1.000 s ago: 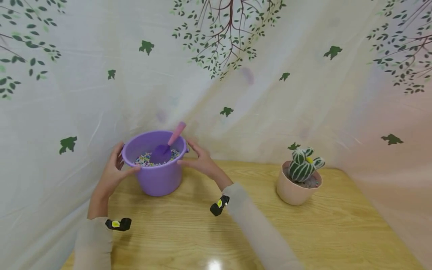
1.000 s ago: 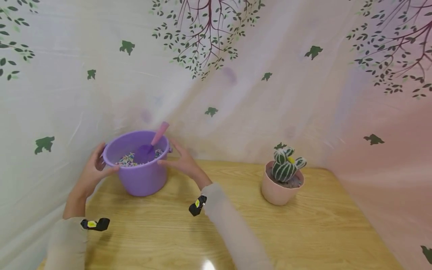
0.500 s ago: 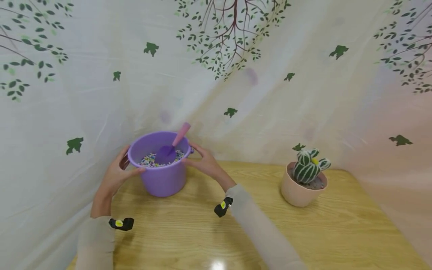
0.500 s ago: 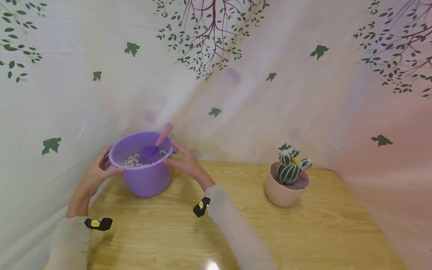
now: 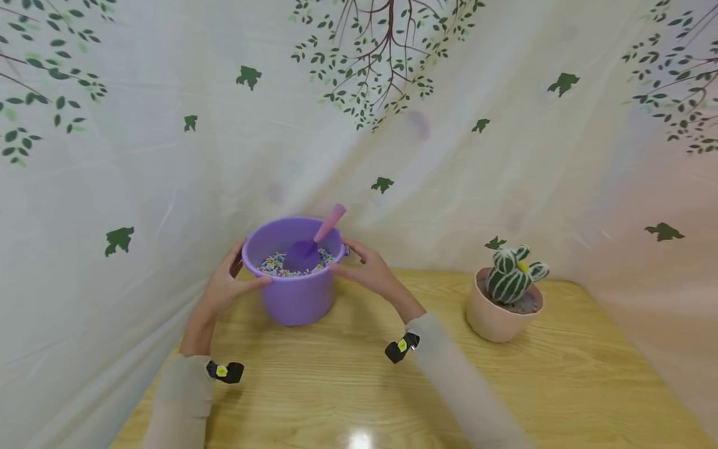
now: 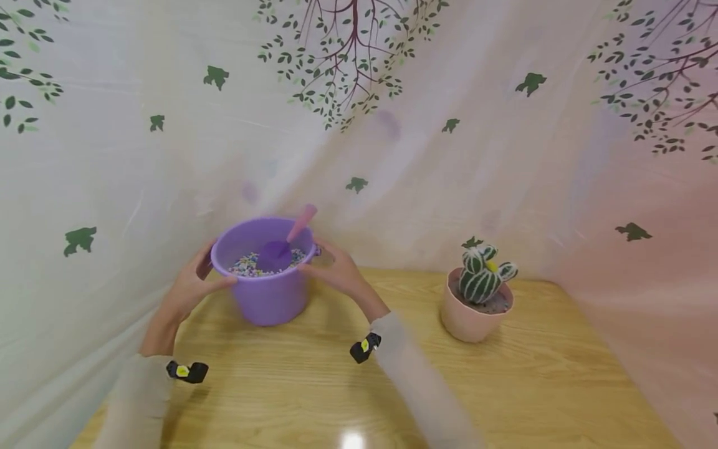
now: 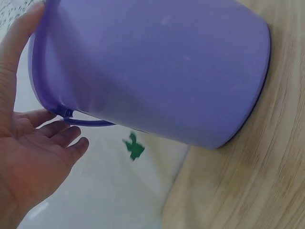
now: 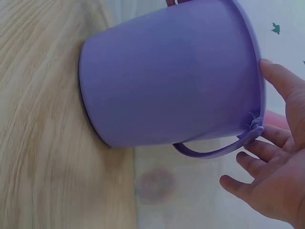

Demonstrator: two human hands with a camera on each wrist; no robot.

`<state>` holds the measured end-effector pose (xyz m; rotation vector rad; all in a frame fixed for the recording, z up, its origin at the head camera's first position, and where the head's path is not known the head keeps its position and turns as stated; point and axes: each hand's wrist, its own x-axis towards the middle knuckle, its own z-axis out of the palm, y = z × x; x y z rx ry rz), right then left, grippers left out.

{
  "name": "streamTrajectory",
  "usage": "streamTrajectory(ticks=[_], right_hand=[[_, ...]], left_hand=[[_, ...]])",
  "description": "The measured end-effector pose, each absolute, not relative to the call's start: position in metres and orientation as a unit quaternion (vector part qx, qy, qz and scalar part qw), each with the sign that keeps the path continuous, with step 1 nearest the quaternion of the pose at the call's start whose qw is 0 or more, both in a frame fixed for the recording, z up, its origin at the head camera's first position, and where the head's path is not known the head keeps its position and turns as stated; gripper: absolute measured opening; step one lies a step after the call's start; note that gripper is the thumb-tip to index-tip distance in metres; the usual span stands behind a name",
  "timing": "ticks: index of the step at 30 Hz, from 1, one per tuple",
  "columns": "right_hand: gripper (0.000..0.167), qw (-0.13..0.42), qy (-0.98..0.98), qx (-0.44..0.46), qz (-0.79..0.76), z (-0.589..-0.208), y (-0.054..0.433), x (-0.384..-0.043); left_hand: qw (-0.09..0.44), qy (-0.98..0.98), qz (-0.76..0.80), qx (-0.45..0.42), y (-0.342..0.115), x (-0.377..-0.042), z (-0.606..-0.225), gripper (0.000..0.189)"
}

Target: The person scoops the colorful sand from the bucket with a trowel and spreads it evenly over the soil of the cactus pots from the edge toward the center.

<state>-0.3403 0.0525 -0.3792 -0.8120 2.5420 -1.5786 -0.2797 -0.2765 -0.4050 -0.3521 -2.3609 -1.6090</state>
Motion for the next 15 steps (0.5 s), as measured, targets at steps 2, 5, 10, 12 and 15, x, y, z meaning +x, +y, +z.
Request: streamTrajectory(ticks=[2,5,10,12,15], right_hand=[[0.075,0.018,0.821,-0.260,-0.508,-0.378,0.065,-0.340],[0.074,0.012,0.823,-0.259,-0.506,-0.378,0.086,-0.339],[0.072,0.000,0.829,-0.257,-0.497,-0.382,0.121,-0.339],[0.071,-0.004,0.832,-0.253,-0.493,-0.383,0.135,-0.339],[0.071,-0.009,0.835,-0.245,-0.493,-0.384,0.153,-0.337]], left_hand=[[0.132,-0.811,-0.555,-0.129,-0.265,-0.283,-0.405,0.109],[0.130,-0.806,-0.562,-0.133,-0.246,-0.289,-0.406,0.110],[0.126,-0.807,-0.563,-0.125,-0.211,-0.295,-0.408,0.109],[0.123,-0.809,-0.562,-0.122,-0.198,-0.297,-0.409,0.109],[0.111,-0.809,-0.565,-0.116,-0.180,-0.298,-0.406,0.111]])
